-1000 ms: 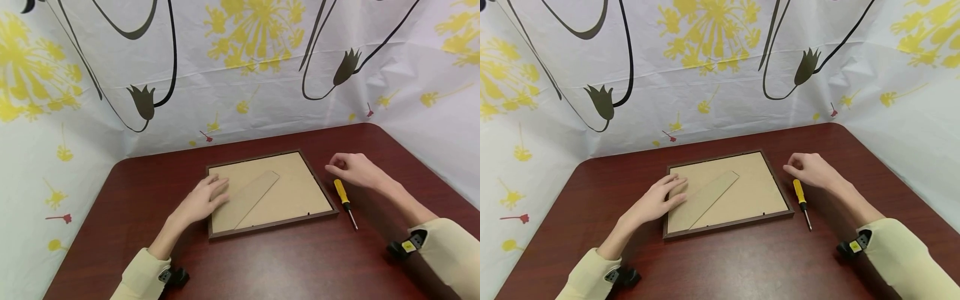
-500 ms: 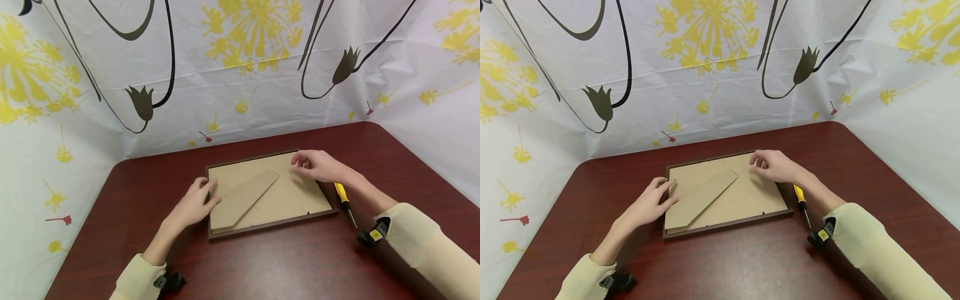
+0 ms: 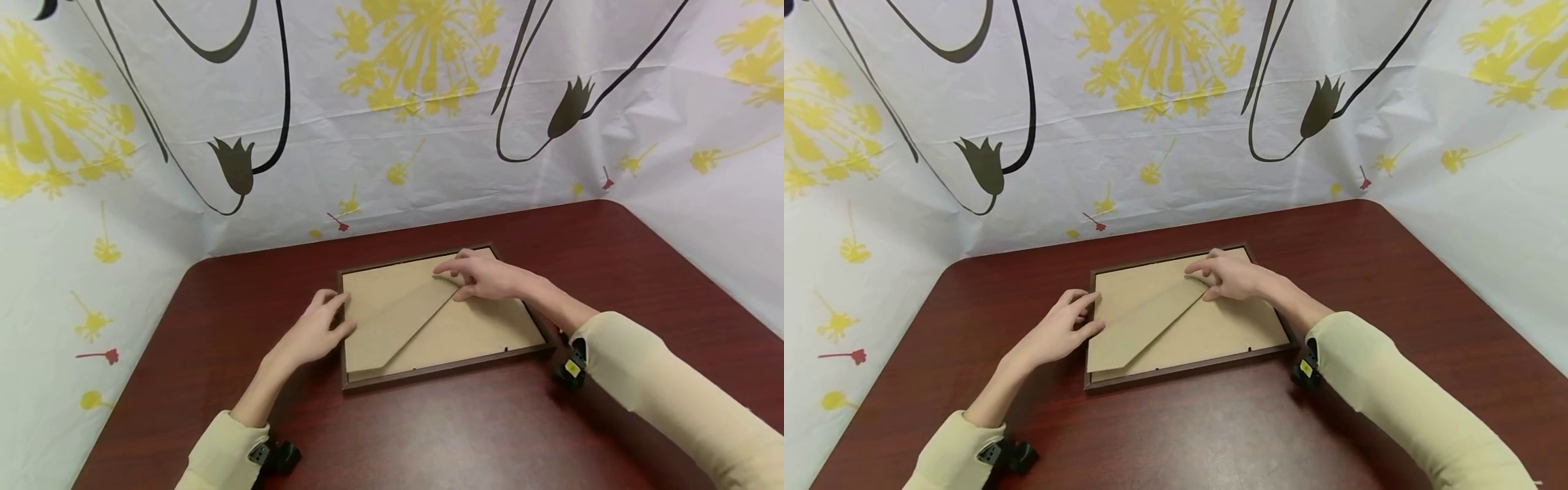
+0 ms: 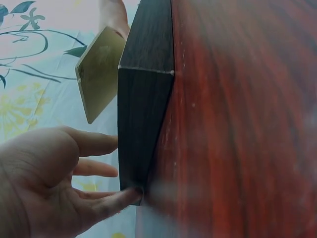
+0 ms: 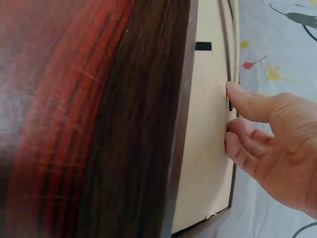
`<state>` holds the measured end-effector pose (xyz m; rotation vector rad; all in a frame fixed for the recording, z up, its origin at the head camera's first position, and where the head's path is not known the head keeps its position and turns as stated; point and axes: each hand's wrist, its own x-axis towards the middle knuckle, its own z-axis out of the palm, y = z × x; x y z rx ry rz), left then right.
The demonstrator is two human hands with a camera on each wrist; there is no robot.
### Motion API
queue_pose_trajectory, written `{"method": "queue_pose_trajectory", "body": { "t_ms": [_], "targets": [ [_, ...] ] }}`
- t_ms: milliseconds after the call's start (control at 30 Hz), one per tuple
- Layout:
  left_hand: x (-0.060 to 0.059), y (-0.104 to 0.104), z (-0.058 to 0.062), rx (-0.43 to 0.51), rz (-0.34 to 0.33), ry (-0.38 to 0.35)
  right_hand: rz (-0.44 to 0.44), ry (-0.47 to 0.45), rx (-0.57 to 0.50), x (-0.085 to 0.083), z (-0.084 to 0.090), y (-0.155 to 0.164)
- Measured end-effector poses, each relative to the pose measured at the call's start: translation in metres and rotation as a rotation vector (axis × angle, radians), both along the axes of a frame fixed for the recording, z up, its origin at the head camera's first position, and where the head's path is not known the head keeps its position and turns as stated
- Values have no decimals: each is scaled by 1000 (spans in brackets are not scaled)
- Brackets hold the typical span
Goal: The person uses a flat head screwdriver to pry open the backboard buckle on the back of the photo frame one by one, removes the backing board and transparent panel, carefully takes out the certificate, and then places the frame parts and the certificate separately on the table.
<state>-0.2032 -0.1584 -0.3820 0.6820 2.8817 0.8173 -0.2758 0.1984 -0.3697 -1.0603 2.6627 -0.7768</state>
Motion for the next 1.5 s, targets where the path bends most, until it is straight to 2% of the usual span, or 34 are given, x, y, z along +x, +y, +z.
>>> {"method": "queue_pose_trajectory", "body": {
  "t_ms": [200,333,633,867,1133,1500],
  "targets": [
    [-5,-4,0,32,-29,-14,4,17,61,-5,-3,-3],
    [-7,-5,-1,27,-35,-32,14,60,94,-5,-4,-4],
    [-8,-2,-2,-16,-45,-32,48,233,141,-2,-7,-1],
    [-8,-1,-2,-19,-19,-52,72,313,135,-3,2,1],
    [-7,-2,-1,-27,-4,-61,44,361,157,-7,12,9],
    [-6,-4,-1,-33,13,-82,61,365,131,-8,6,24]
  ]
}}
